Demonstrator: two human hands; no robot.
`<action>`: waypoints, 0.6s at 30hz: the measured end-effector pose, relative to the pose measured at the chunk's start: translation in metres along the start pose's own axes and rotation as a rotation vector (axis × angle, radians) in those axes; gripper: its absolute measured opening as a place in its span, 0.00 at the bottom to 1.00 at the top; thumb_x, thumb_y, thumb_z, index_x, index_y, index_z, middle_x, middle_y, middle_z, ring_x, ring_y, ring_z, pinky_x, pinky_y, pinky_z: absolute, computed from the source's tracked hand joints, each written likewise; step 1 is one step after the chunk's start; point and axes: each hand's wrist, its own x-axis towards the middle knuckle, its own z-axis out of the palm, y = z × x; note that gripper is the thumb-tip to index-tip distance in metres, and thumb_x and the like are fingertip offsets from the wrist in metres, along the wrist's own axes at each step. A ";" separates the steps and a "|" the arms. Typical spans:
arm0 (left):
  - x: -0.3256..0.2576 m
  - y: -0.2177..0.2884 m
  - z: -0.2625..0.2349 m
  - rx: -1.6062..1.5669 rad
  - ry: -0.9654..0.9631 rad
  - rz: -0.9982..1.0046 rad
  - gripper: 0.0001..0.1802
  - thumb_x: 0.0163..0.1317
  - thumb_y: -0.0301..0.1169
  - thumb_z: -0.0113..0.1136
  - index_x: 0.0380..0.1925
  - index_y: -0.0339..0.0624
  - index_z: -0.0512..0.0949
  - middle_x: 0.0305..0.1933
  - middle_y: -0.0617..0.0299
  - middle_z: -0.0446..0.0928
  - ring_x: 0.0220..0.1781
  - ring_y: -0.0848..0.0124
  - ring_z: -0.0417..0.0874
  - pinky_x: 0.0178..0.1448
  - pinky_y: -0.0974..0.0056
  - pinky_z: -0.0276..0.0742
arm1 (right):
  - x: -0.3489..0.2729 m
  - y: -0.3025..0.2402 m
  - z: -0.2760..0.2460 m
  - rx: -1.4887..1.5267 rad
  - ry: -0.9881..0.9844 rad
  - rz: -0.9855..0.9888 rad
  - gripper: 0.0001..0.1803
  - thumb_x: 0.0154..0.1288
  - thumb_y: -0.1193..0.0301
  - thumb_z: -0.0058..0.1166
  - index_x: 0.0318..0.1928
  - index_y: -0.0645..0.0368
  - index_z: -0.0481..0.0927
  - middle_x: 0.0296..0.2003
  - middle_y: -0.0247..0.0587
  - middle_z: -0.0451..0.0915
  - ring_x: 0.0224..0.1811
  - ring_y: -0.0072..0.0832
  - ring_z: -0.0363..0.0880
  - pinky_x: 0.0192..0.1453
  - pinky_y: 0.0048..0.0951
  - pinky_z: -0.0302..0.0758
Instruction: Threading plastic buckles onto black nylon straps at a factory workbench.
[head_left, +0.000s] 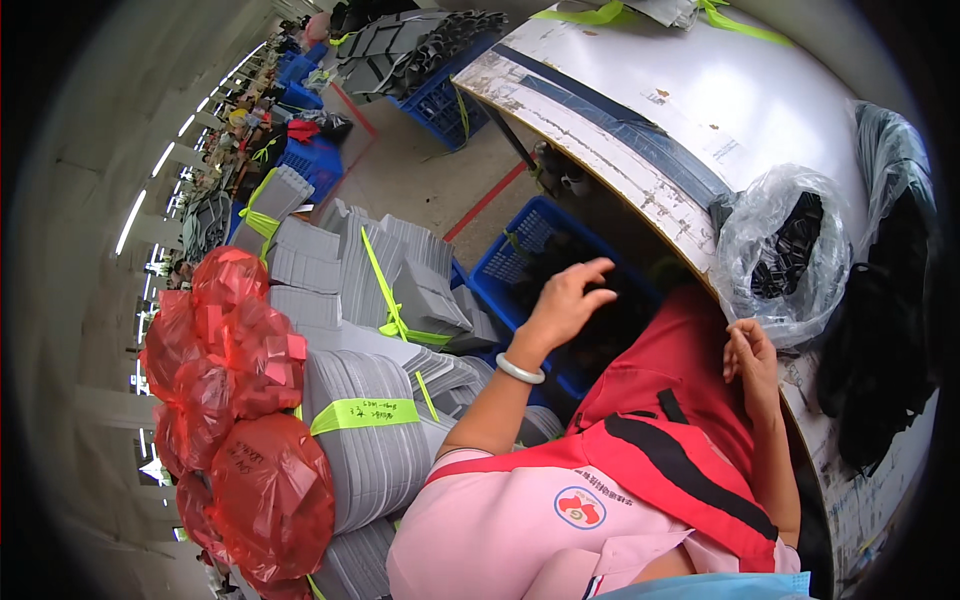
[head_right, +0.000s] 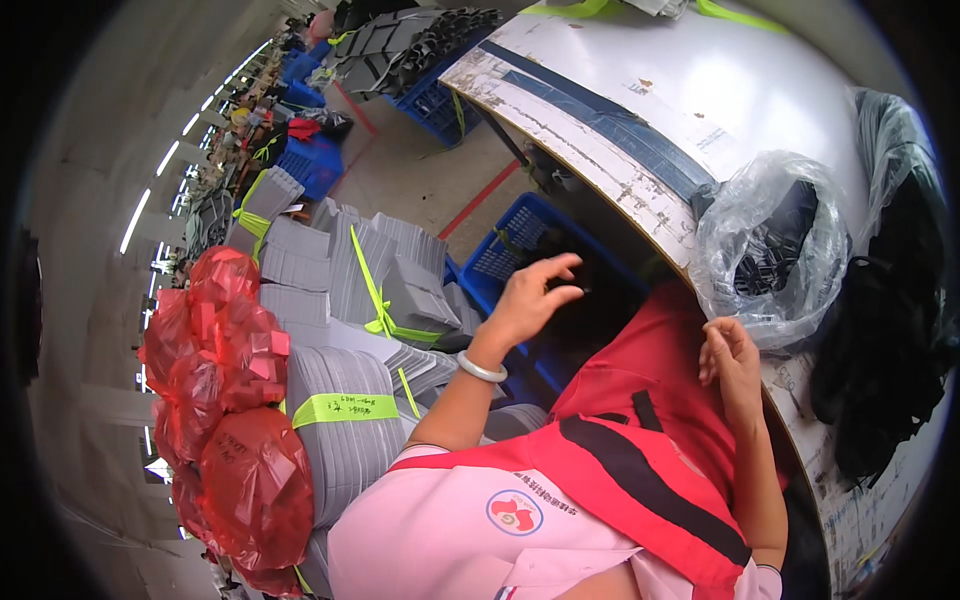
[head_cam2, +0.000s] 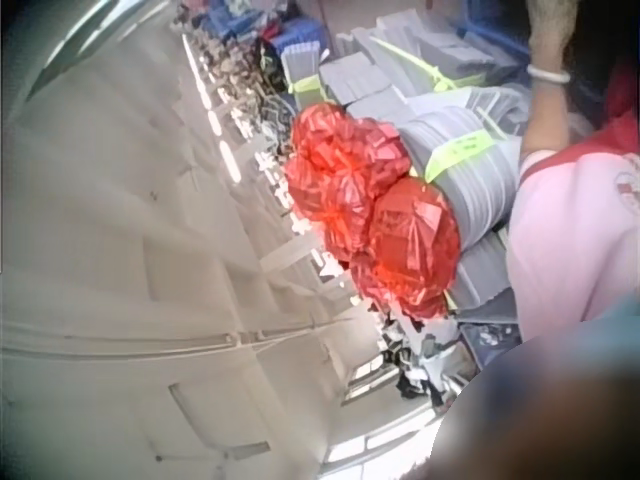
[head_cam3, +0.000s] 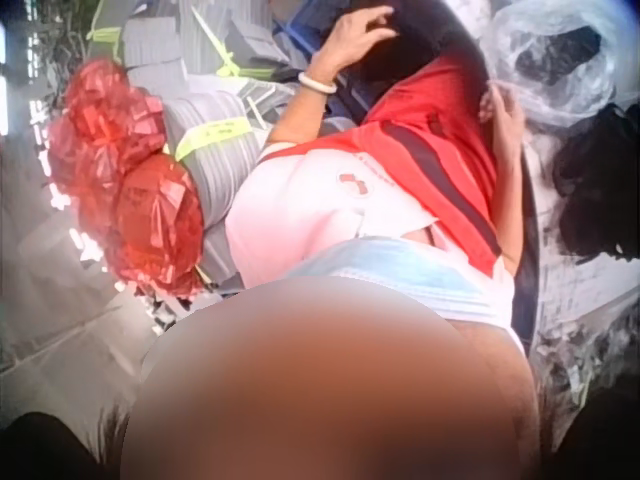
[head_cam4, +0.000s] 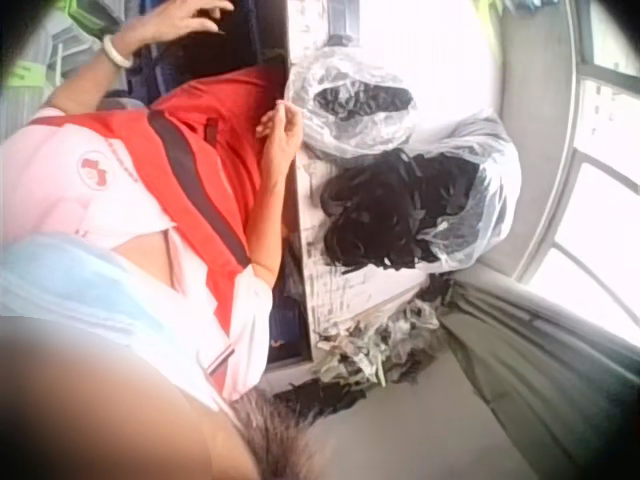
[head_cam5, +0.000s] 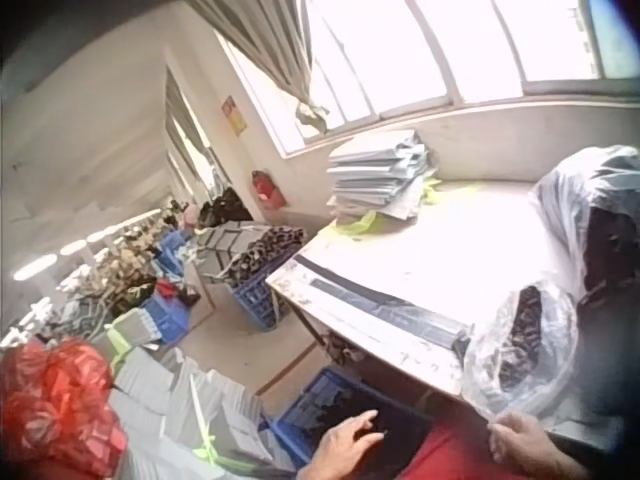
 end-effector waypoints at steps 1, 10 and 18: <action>0.002 -0.006 -0.007 0.086 0.065 0.008 0.26 0.61 0.35 0.62 0.58 0.40 0.72 0.39 0.54 0.81 0.31 0.64 0.82 0.38 0.63 0.78 | -0.003 0.003 0.000 -0.019 -0.020 0.036 0.06 0.72 0.68 0.50 0.42 0.58 0.74 0.23 0.28 0.73 0.20 0.12 0.68 0.23 0.14 0.64; -0.017 0.058 0.142 -0.715 -0.471 0.029 0.38 0.69 0.40 0.56 0.72 0.41 0.49 0.40 0.63 0.76 0.26 0.77 0.74 0.26 0.71 0.72 | -0.007 0.025 0.018 -0.329 -0.228 -0.126 0.05 0.66 0.79 0.49 0.36 0.64 0.79 0.28 0.30 0.78 0.24 0.12 0.70 0.26 0.18 0.66; -0.009 0.080 0.128 -0.758 -0.592 -0.176 0.28 0.67 0.36 0.60 0.63 0.39 0.63 0.38 0.60 0.78 0.22 0.80 0.76 0.23 0.74 0.73 | -0.023 0.022 -0.008 -0.399 0.075 -0.274 0.05 0.69 0.73 0.52 0.36 0.62 0.78 0.25 0.26 0.75 0.23 0.11 0.69 0.25 0.17 0.66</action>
